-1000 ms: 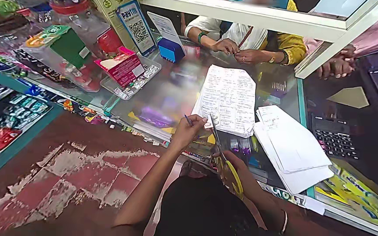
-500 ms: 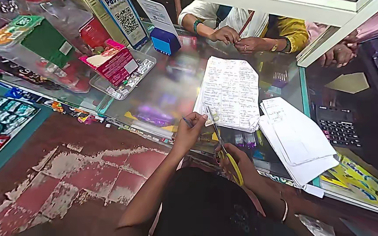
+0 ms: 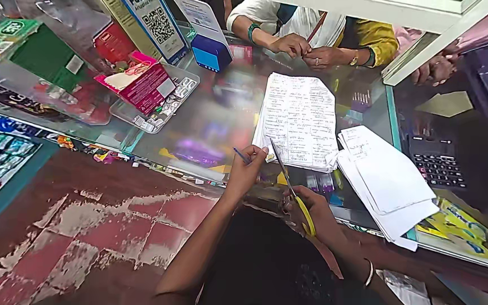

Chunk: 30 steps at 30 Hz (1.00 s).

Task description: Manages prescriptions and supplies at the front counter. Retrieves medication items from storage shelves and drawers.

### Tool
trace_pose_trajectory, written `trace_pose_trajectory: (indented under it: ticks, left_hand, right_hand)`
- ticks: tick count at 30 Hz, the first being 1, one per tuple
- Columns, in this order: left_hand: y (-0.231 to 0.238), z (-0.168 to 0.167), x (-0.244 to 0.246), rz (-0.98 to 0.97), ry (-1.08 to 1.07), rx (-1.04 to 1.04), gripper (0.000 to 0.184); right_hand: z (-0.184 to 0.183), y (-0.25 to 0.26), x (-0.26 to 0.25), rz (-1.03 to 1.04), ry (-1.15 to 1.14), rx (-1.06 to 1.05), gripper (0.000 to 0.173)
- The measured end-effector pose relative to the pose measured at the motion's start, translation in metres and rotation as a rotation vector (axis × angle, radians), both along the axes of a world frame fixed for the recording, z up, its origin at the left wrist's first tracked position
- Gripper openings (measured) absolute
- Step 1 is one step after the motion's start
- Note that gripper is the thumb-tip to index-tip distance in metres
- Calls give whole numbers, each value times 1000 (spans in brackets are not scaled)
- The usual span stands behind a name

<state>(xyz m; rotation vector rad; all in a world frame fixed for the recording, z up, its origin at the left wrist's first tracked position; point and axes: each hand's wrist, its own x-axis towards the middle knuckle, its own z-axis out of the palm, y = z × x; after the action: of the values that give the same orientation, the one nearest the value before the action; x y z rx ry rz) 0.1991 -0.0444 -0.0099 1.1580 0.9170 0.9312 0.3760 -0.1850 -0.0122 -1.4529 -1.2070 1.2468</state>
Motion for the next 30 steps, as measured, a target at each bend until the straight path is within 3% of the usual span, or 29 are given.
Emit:
trace_pose_trajectory:
  ticks: [3, 5, 10, 15, 17, 19, 22, 24, 26, 29, 30]
  left_hand:
    - [3, -2, -11, -2, -54, -63, 21]
    - [0, 0, -21, -1, -79, -98, 21]
    - [-14, 3, -40, -3, -111, -113, 28]
    - [-19, 7, -41, -28, -68, 20, 30]
    - [-22, 11, -34, -70, 63, 161, 27]
    - [-22, 15, -21, -104, 240, 365, 24]
    - [-17, 17, 1, -69, 422, 595, 27]
    - [-6, 20, 8, -52, 492, 704, 29]
    - [5, 19, 7, -30, 622, 805, 32]
    - [19, 13, 8, -89, 824, 904, 26]
    - [21, 10, 9, -150, 910, 885, 28]
  right_hand:
    - [5, 4, 3, -125, -471, 78, 53]
    - [15, 12, -2, -131, -701, 5, 58]
    - [48, 46, -13, -72, -900, -354, 60]
    - [58, 50, 33, 289, -627, -147, 47]
    - [62, 46, 35, 257, -542, 42, 38]
    - [59, 51, 24, 182, -323, 198, 41]
    - [46, 61, 12, 164, 58, 185, 38]
    - [48, 67, 26, 102, 138, 152, 30]
    - [55, 80, 62, -6, -137, 183, 28]
    - [68, 115, 149, -268, -825, 176, 27]
    - [66, 128, 180, -334, -896, 129, 27]
